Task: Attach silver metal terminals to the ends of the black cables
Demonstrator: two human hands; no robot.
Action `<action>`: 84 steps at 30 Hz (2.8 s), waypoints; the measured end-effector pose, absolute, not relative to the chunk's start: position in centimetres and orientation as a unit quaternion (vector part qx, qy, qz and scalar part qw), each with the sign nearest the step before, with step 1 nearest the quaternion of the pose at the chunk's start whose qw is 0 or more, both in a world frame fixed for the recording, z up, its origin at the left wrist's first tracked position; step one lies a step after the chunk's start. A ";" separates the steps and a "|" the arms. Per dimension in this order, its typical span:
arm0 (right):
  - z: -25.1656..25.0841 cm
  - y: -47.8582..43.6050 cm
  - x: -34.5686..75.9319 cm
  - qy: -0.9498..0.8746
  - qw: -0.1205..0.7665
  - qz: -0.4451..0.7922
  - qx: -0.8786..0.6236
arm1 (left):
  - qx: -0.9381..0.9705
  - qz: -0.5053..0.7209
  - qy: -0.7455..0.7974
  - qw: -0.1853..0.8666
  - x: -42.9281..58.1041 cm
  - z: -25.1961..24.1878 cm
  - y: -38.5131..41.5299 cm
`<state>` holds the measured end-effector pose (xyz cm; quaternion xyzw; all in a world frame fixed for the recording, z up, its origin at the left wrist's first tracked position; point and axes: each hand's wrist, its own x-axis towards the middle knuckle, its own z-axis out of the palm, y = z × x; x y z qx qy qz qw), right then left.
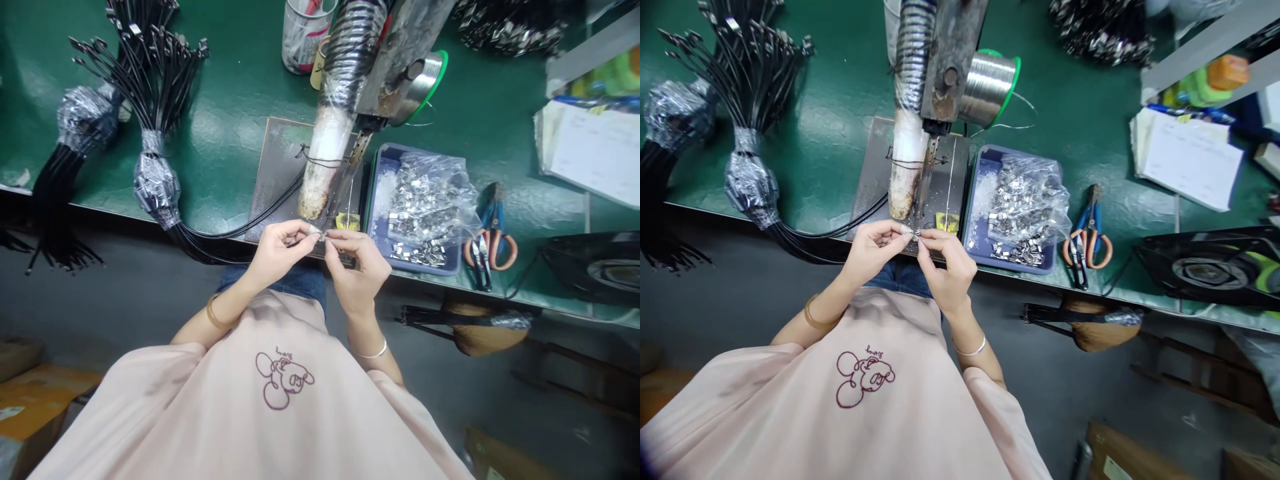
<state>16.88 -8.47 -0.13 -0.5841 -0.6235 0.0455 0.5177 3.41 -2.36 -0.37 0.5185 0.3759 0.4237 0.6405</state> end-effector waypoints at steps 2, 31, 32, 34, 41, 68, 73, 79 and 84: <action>0.0 -8.3 16.9 -0.625 0.518 0.044 -0.582 | 0.522 0.424 0.375 0.638 3.4 -0.3 -2.3; 4.1 -11.1 21.7 -0.440 0.565 -0.046 -0.697 | 0.730 0.420 0.390 0.371 -0.8 0.4 -2.3; 4.2 -11.1 22.6 -0.452 0.526 -0.015 -0.720 | 0.741 0.426 0.428 0.293 -1.2 0.2 -1.8; 4.0 -10.8 24.6 -0.483 0.422 0.050 -0.766 | 0.762 0.378 0.493 0.182 -1.9 -0.4 -0.7; 2.5 -9.0 28.7 -0.568 0.256 0.132 -0.771 | 0.724 0.387 0.529 0.213 -1.9 -2.6 2.8; 2.7 -10.2 18.3 -0.530 0.550 0.096 -0.638 | 0.480 0.344 0.323 0.740 2.0 0.7 -3.6; 1.5 -9.5 16.8 -0.527 0.561 0.203 -0.606 | 0.513 0.361 0.338 0.702 2.2 1.0 -3.7; 1.0 -9.4 16.7 -0.513 0.559 0.244 -0.604 | 0.520 0.398 0.362 0.664 2.6 0.3 -3.9; 0.6 -9.4 16.7 -0.498 0.568 0.266 -0.599 | 0.545 0.428 0.363 0.623 2.9 -0.1 -4.2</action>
